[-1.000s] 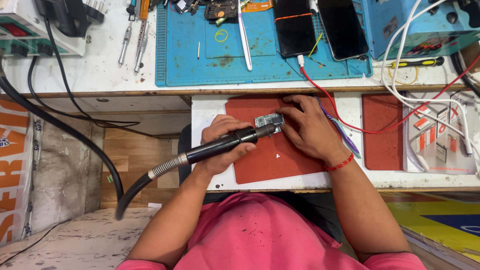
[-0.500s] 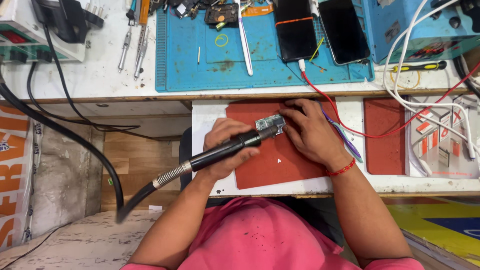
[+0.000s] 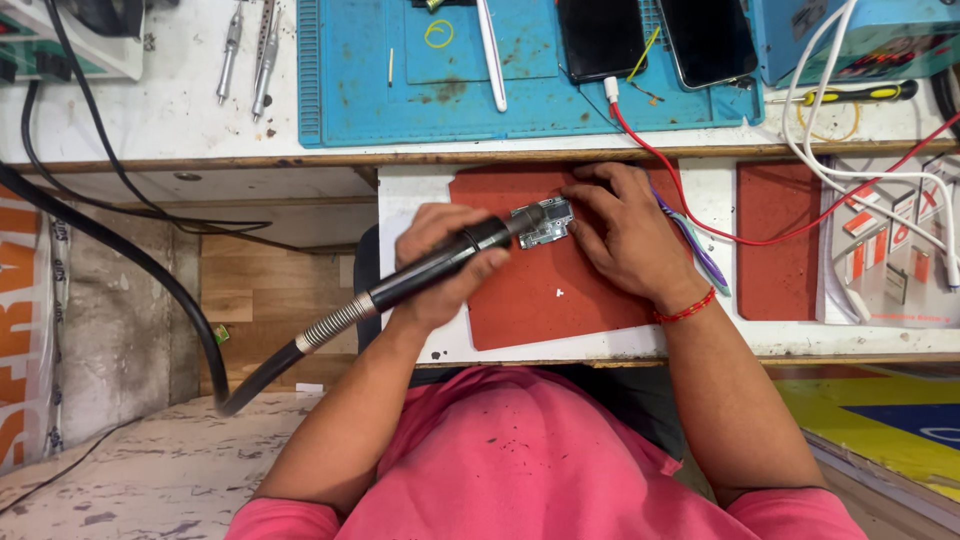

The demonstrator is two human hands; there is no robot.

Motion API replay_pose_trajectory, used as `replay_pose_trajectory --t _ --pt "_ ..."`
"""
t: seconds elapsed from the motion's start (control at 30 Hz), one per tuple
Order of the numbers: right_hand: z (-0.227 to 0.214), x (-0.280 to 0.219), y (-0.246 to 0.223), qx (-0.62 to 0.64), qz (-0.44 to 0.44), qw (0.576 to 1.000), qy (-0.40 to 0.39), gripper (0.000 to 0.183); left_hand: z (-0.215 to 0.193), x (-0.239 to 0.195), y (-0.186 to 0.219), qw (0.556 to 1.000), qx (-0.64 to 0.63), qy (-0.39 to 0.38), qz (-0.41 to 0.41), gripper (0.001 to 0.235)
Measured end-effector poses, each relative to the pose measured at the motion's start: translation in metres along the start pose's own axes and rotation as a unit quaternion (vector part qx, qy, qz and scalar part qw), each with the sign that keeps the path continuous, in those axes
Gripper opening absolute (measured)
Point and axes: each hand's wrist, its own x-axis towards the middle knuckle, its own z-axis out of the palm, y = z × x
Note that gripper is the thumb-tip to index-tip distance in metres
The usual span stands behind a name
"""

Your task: The person uses a hot air gun to heat a small circuit board placed on a red mat. They hold the board steady with one hand while directing the hot air with the other. After heating, the person uses a toothbrush to scrub the surface of the board.

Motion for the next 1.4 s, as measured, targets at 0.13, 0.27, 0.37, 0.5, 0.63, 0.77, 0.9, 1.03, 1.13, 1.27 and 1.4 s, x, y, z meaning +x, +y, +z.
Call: replay_pose_trajectory --t 0.13,0.27,0.37,0.5,0.63,0.77,0.9,1.03,1.13,1.27,1.4 --pt "0.003 0.001 -0.002 -0.019 -0.041 0.999 0.002 0.044 -0.004 0.001 0.0 0.999 -0.031 0.002 -0.017 0.038" --pt "0.0 0.013 0.006 0.01 -0.081 0.994 -0.074 0.05 -0.001 -0.004 0.002 0.995 0.003 0.085 -0.046 0.034" --pt "-0.002 0.028 0.01 0.017 -0.15 0.98 -0.127 0.056 -0.012 -0.018 0.011 0.999 -0.024 0.018 -0.045 0.032" --pt "-0.007 0.043 0.011 0.036 -0.181 0.97 -0.158 0.059 -0.019 -0.039 0.019 0.995 -0.011 0.07 -0.072 0.033" --pt "-0.003 0.04 0.008 0.029 -0.176 0.972 -0.153 0.054 -0.016 -0.038 0.013 0.996 -0.001 0.079 -0.032 0.034" --pt "0.001 0.034 0.02 0.028 -0.205 0.968 -0.143 0.05 -0.012 -0.042 0.013 0.998 0.01 0.06 -0.018 0.032" --pt "0.005 0.031 0.03 0.036 -0.22 0.965 -0.136 0.052 -0.007 -0.042 0.008 0.994 0.029 0.103 -0.009 0.04" --pt "0.004 0.028 0.03 0.03 -0.227 0.965 -0.129 0.053 -0.005 -0.042 0.01 0.997 0.05 0.056 -0.004 0.037" --pt "0.004 0.028 0.029 0.025 -0.231 0.965 -0.117 0.051 -0.006 -0.04 0.009 0.996 0.064 0.059 0.0 0.035" --pt "0.006 0.024 0.03 0.051 -0.205 0.971 -0.116 0.049 -0.007 -0.038 0.006 0.995 0.085 0.047 0.02 0.031" --pt "0.006 0.024 0.029 0.031 -0.222 0.97 -0.095 0.046 -0.009 -0.037 0.003 0.998 0.01 0.042 -0.034 0.032"
